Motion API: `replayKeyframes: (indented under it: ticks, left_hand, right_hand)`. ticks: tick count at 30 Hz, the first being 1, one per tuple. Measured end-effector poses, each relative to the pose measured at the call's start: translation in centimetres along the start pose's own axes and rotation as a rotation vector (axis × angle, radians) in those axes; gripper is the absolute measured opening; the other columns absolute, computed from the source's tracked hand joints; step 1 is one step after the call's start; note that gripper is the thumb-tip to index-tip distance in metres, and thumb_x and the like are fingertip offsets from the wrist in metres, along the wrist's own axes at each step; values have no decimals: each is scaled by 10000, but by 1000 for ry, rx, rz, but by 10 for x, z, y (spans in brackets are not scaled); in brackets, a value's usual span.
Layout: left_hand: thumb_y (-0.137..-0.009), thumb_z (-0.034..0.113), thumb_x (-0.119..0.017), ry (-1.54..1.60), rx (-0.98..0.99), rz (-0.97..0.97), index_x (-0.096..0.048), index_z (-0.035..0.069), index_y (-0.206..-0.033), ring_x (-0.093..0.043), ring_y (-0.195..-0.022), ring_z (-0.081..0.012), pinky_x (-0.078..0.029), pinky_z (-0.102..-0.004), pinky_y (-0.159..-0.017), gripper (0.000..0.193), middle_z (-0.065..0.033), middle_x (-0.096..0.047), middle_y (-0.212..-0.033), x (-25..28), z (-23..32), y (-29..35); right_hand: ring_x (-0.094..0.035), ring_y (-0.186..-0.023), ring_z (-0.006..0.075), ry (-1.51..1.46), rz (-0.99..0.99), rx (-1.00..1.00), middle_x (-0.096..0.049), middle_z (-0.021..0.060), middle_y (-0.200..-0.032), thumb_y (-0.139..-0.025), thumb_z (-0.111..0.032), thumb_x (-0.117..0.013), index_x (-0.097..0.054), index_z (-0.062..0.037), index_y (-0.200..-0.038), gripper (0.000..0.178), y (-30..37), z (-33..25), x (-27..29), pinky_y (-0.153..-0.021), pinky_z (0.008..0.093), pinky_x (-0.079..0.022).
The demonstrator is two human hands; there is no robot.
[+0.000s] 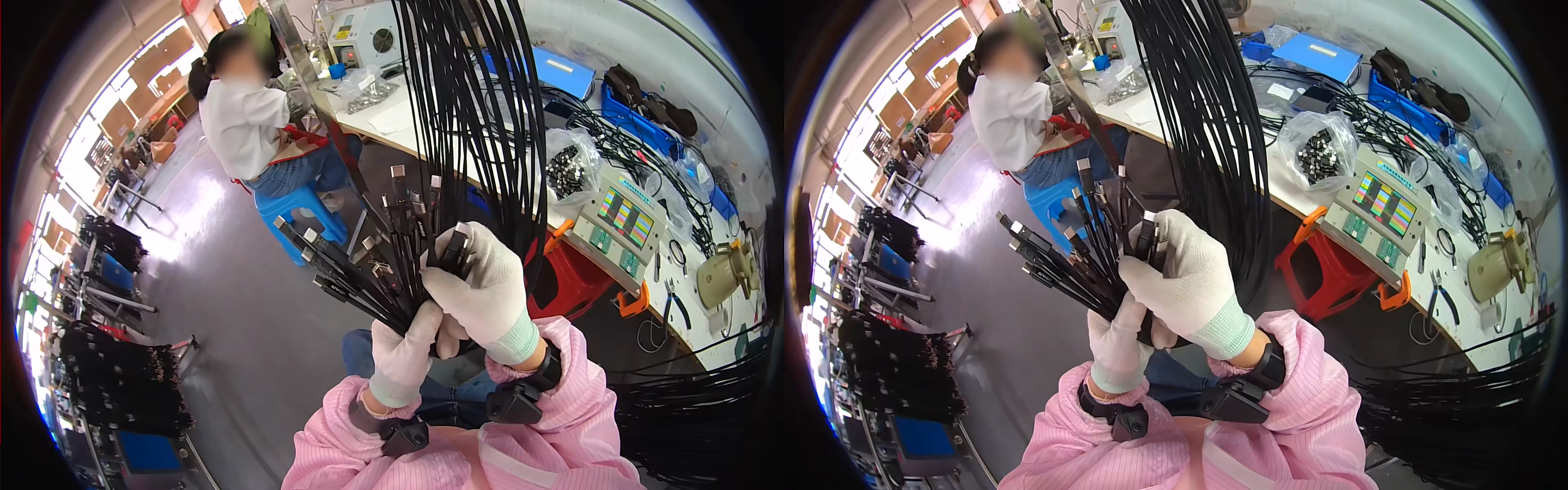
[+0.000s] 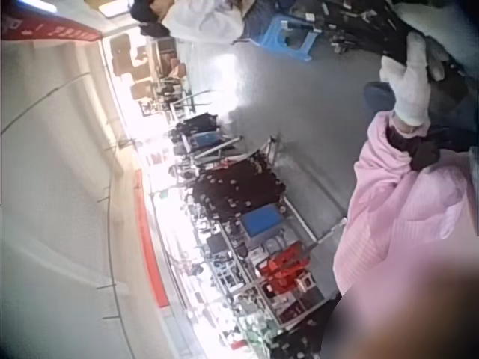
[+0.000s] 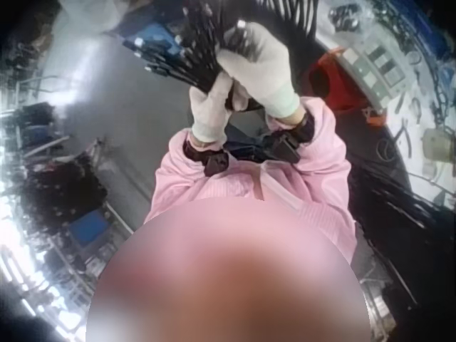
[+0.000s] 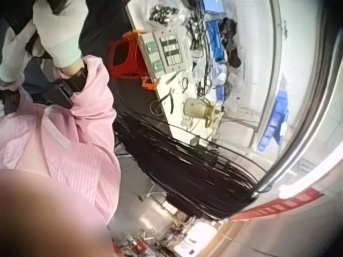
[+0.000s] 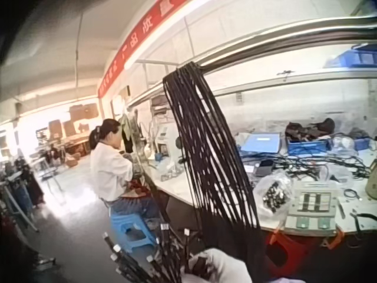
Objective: The recorder is assembling, testing, and bundling electronic cables at a factory workstation.
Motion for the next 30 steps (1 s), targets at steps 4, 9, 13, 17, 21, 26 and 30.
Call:
replayKeyframes:
  ticks: [4,9,13,17,21,26,30]
  left_hand:
    - [-906,147,-410,-29,-45,26,-509,-31,-898,-476,-441,-132,-380,-245,-404,204,-91,-549,-613,-2,2,-2]
    - [-915,147,-395,-80,-45,5,-491,-27,-920,-478,-427,-149,-378,-257,-384,199,-96,-533,-584,-2,1,-2]
    - [-920,162,-386,-129,-38,20,-491,-25,-925,-475,-426,-150,-378,-260,-388,214,-98,-535,-590,-2,-1,-2]
    - [-929,197,-366,-171,-55,-32,-493,-25,-924,-481,-438,-152,-379,-264,-399,255,-99,-539,-595,-3,-3,-2]
    - [-930,205,-365,-129,-74,-36,-496,-20,-921,-488,-447,-156,-383,-272,-410,261,-100,-539,-588,-5,0,-3]
    - [-947,209,-308,-93,-37,-21,-558,-13,-806,-473,-493,-86,-360,-209,-457,363,-49,-562,-617,-4,-1,-3]
    - [-951,202,-267,-86,-47,-7,-554,-18,-811,-474,-501,-87,-362,-206,-476,388,-44,-547,-599,-2,-2,-3]
  right_hand:
    - [-516,-468,79,46,8,-73,-579,58,-795,-738,40,-532,-498,-13,-909,183,-2,1,3,-355,183,-390]
    - [-504,-425,86,-62,35,-118,-585,64,-767,-748,27,-517,-507,-2,-935,189,-1,-3,1,-333,193,-392]
    - [-489,-385,90,-89,-12,-173,-585,60,-726,-760,14,-511,-513,7,-957,196,-1,-7,-4,-309,202,-387]
    - [-487,-409,75,-14,-98,-243,-583,49,-716,-767,-18,-535,-528,10,-961,196,0,-5,-6,-331,199,-388]
    - [-500,-459,63,13,-97,-294,-586,48,-751,-765,-49,-566,-542,10,-935,181,0,1,-3,-369,190,-395]
    - [-514,-387,124,-76,-61,-220,-607,122,-854,-752,-13,-526,-509,21,-907,159,-3,6,-2,-309,206,-403]
    - [-537,-438,133,-102,-99,-258,-598,143,-926,-744,-3,-517,-505,14,-884,141,-1,4,-4,-317,209,-413]
Point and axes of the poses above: each hand's wrist, its own y-axis away from the middle knuckle, its own x-axis out of the back of the hand, z = x × y, the point moved 9 cm from there along -y, towards the middle knuckle
